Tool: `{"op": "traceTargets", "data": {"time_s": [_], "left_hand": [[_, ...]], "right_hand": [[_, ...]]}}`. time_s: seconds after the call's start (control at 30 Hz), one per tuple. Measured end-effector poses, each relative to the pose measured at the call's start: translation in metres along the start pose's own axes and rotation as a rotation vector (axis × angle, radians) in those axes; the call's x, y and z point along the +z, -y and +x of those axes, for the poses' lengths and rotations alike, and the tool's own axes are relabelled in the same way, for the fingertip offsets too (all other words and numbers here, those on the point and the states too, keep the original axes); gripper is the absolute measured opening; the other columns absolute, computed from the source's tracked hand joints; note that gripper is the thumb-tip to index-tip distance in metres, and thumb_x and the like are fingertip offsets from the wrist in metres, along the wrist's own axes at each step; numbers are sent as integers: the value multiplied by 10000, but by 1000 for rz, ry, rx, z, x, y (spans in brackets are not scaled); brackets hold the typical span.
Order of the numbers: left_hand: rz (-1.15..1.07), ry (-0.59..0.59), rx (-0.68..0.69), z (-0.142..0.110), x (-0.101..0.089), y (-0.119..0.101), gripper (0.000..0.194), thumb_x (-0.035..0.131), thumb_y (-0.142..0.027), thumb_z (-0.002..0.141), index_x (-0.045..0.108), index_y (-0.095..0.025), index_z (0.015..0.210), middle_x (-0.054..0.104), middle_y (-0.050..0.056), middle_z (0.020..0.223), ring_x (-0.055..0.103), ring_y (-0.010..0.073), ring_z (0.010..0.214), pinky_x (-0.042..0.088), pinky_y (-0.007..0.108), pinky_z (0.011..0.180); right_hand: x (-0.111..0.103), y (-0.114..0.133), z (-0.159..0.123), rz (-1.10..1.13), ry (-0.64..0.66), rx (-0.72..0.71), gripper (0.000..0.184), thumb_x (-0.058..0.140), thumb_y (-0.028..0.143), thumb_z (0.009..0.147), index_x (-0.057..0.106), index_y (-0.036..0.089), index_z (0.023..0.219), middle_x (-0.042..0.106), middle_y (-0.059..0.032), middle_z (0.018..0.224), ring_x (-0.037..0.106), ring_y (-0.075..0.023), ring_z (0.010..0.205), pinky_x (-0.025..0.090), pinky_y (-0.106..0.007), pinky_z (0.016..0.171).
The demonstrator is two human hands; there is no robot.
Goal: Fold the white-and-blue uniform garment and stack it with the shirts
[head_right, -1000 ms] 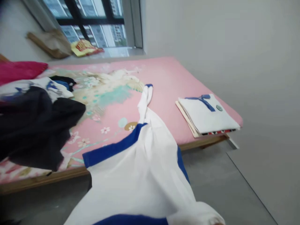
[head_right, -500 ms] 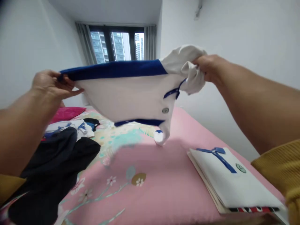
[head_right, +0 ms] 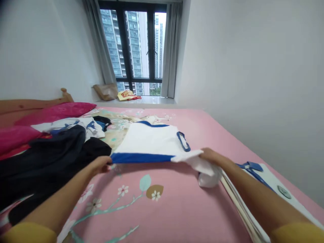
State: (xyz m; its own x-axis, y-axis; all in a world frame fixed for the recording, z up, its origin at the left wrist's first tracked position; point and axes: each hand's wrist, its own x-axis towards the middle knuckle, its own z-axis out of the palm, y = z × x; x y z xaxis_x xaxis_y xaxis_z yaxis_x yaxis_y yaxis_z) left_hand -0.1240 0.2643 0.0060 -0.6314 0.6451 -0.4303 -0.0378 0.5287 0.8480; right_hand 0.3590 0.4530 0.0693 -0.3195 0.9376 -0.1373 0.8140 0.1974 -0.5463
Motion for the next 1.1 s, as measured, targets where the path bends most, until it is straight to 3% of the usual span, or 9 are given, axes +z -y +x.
{"op": "traceTargets", "data": {"time_s": [0.1,0.23,0.4,0.47,0.57,0.67,0.8,0.97,1.1], "left_hand": [[63,60,-115,2,-1,36,109,558,-221,840,553,-115,862,541,-20,627,458,66,450,433,219,462],[53,112,-72,-8,0,69,212,551,-143,706,526,-153,916,537,-30,560,422,69,375,382,206,410],[122,109,-1,-27,-12,86,459,546,-181,633,510,-168,1090,495,-53,465,393,93,321,262,180,338],[186,82,49,-36,-25,101,470,546,-201,621,518,-166,1089,527,-38,483,489,132,374,322,196,353],[208,60,145,-46,-51,137,465,584,-197,556,538,-162,1018,673,37,738,665,201,694,510,232,574],[244,41,147,-50,-74,173,511,614,-252,549,523,-167,1044,691,90,963,655,251,953,523,280,804],[487,56,197,-49,-82,194,599,587,-410,646,485,-177,1188,673,104,1050,629,284,1027,484,361,895],[728,10,188,-62,-67,176,621,491,-514,733,443,-190,1261,627,120,1150,610,280,1068,433,380,948],[856,-104,142,-81,-56,162,686,423,-661,742,459,-212,1260,626,124,1139,637,323,985,447,434,894]], "right_hand": [[63,-47,-33,-149,16,-65,485,482,181,742,607,165,1211,664,-114,1123,607,-303,1045,449,-400,912],[104,-91,-98,-246,12,-160,641,400,223,789,369,321,1422,572,-26,1291,579,-274,1127,477,-410,923],[115,-97,-182,-221,26,-178,594,421,233,766,483,399,1332,549,35,1311,525,-262,1200,470,-391,970],[118,-93,-217,-200,84,-167,599,438,224,757,487,407,1326,555,46,1302,514,-259,1211,465,-377,980],[123,-81,-268,-180,219,-93,608,457,230,764,460,406,1346,553,38,1304,518,-260,1208,460,-372,982],[122,-66,-301,-137,355,-32,522,527,343,778,532,373,1300,559,-7,1306,528,-281,1194,447,-377,987],[116,-61,-278,-37,208,-22,450,472,494,835,638,231,1161,609,-100,1210,571,-267,1103,445,-377,958],[123,-63,-176,-53,-279,3,500,490,424,826,516,127,1228,549,-143,1219,495,-260,1139,410,-389,969],[140,-36,-107,-224,-388,-86,651,643,310,744,419,154,1335,422,-152,1360,353,-305,1257,341,-430,1011]]}}
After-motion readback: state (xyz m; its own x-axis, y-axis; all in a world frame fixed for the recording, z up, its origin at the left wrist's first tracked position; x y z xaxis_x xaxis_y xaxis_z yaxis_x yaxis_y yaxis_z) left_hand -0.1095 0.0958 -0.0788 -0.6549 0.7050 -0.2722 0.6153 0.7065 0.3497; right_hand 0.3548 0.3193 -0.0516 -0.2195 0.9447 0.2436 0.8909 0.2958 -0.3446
